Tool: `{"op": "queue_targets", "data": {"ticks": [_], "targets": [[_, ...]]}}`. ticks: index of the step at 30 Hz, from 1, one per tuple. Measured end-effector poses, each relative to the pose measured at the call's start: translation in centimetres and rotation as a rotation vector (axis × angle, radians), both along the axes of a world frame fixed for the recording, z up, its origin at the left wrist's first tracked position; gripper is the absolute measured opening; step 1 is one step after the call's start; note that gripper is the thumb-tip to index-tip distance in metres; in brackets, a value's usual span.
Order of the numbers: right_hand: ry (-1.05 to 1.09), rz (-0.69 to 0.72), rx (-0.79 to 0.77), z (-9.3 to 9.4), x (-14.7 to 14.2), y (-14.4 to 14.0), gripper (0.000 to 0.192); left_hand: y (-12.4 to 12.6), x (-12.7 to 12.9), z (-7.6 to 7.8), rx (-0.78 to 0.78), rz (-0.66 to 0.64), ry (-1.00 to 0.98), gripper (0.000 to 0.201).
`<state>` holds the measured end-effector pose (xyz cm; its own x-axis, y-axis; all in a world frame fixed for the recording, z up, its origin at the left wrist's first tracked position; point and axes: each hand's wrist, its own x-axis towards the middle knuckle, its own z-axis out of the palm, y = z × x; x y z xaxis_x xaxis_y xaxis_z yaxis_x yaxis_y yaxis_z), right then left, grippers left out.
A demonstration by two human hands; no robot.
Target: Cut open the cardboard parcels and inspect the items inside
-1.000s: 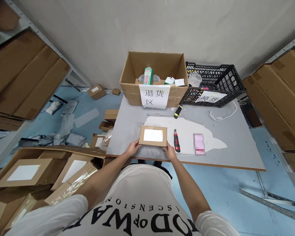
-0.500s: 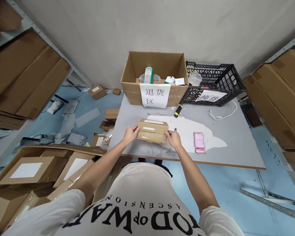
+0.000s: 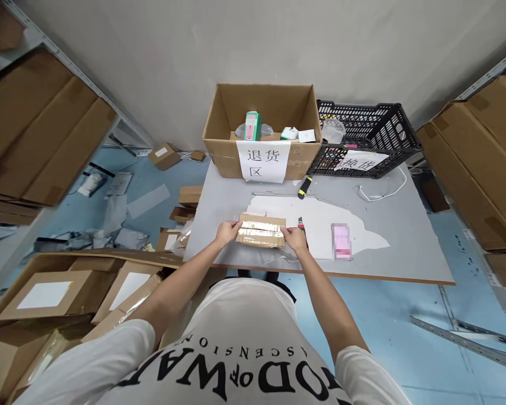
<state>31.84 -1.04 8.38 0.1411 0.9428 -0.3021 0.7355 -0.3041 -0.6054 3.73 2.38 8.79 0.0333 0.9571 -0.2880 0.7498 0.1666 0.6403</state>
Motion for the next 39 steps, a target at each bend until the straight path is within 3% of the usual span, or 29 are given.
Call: {"op": "queue_targets", "data": {"ticks": [15, 21, 26, 29, 33, 39], "targets": [[0.2, -0.102, -0.035, -1.2, 0.2, 0.2, 0.048, 0.5, -1.0, -1.8, -0.041, 0.066, -0.179, 0.039], [0.307, -0.129, 0.013, -2.8, 1.3, -1.8, 0.04, -0.7, -2.2, -3.4, -0.051, 0.085, -0.313, 0.038], [0.286, 0.043, 0.013, -4.6, 1.4, -4.9, 0.064, -3.6, -2.7, -4.8, -0.074, 0.036, -0.442, 0.051], [0.258, 0.116, 0.021, -5.0, 0.4, -5.6, 0.059, -4.8, -2.2, -5.3, -0.096, -0.011, -0.525, 0.051], [0.178, 0.094, 0.053, -4.1, -0.6, -5.0, 0.035, -4.8, -1.8, -4.9, -0.057, -0.052, -0.518, 0.039], [0.104, 0.133, 0.057, -0.8, 0.0, -2.1, 0.035, -2.9, -2.1, -1.7, 0.088, -0.085, -0.33, 0.035]]}}
